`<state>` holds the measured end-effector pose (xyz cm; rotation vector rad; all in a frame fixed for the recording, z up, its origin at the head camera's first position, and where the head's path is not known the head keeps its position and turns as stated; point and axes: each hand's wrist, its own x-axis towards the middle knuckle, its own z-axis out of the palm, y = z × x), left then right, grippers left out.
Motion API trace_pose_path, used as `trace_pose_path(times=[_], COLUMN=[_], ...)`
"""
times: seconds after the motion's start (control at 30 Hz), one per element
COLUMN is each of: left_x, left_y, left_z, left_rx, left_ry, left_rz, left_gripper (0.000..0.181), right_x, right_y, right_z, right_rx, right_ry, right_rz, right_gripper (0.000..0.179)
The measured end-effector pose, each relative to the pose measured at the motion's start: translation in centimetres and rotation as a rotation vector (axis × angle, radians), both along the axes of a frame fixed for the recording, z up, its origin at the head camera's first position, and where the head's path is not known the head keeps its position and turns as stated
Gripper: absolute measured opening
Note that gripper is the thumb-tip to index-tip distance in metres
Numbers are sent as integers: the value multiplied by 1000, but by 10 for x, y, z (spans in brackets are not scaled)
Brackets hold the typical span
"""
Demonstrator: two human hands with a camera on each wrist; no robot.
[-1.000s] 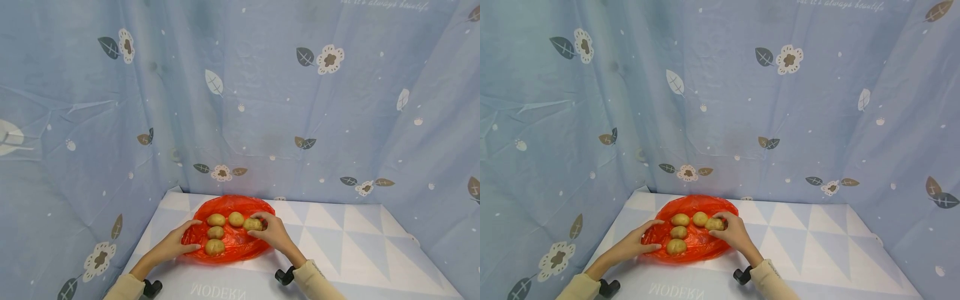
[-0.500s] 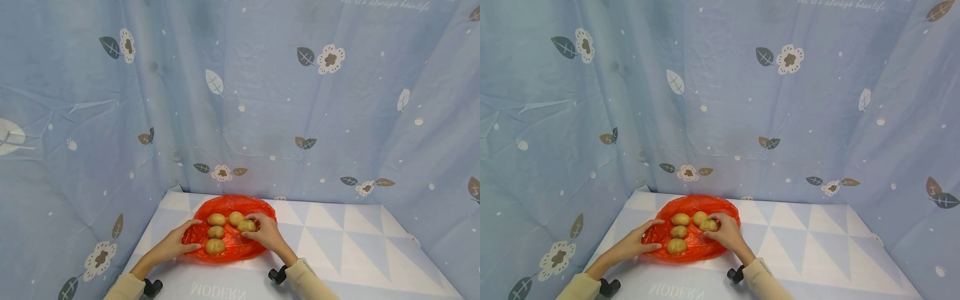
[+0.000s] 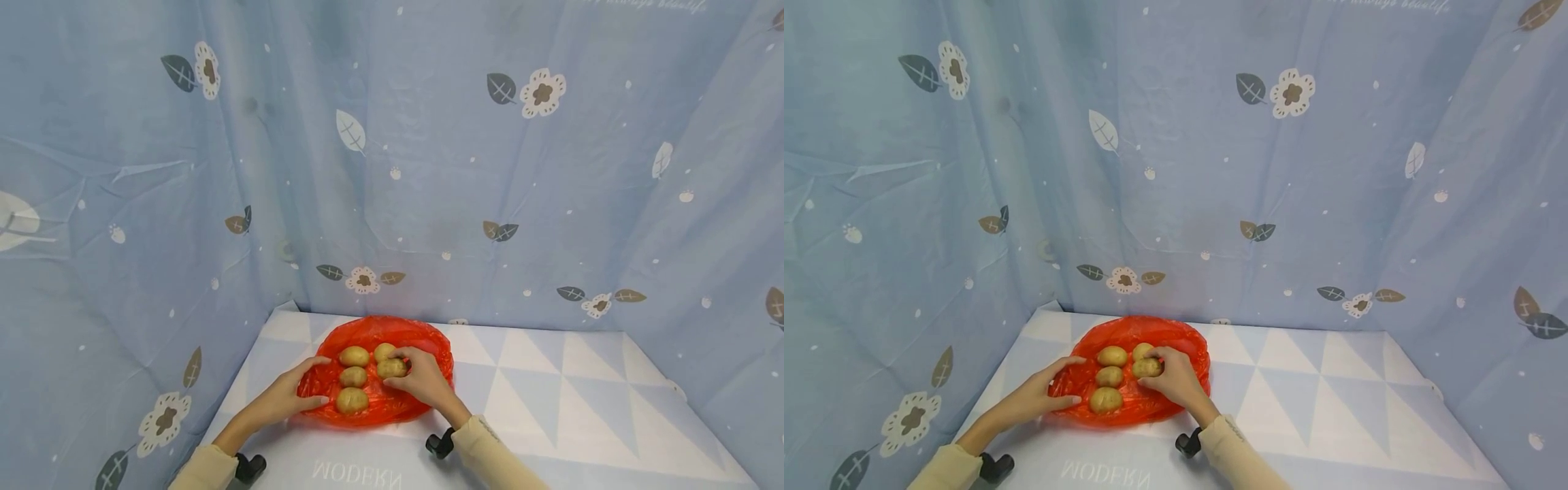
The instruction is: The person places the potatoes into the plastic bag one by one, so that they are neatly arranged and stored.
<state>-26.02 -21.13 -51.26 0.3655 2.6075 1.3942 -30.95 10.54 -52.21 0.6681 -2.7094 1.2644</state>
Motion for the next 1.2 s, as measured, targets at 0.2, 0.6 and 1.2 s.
trace_pose_path(times=[0.2, 0.6, 1.2], left_x=[1, 2, 1], left_y=[-1, 0, 0], left_z=[1, 2, 0], left_rx=[5, 1, -9], left_ry=[7, 12, 11], left_rz=[-7, -19, -3], left_gripper=[70, 71, 71], right_x=[-2, -5, -2], right_y=[-9, -17, -20], right_z=[-5, -13, -16], right_rx=[2, 22, 35], right_ry=[-15, -23, -10], right_rz=[15, -4, -43], right_gripper=[43, 44, 47])
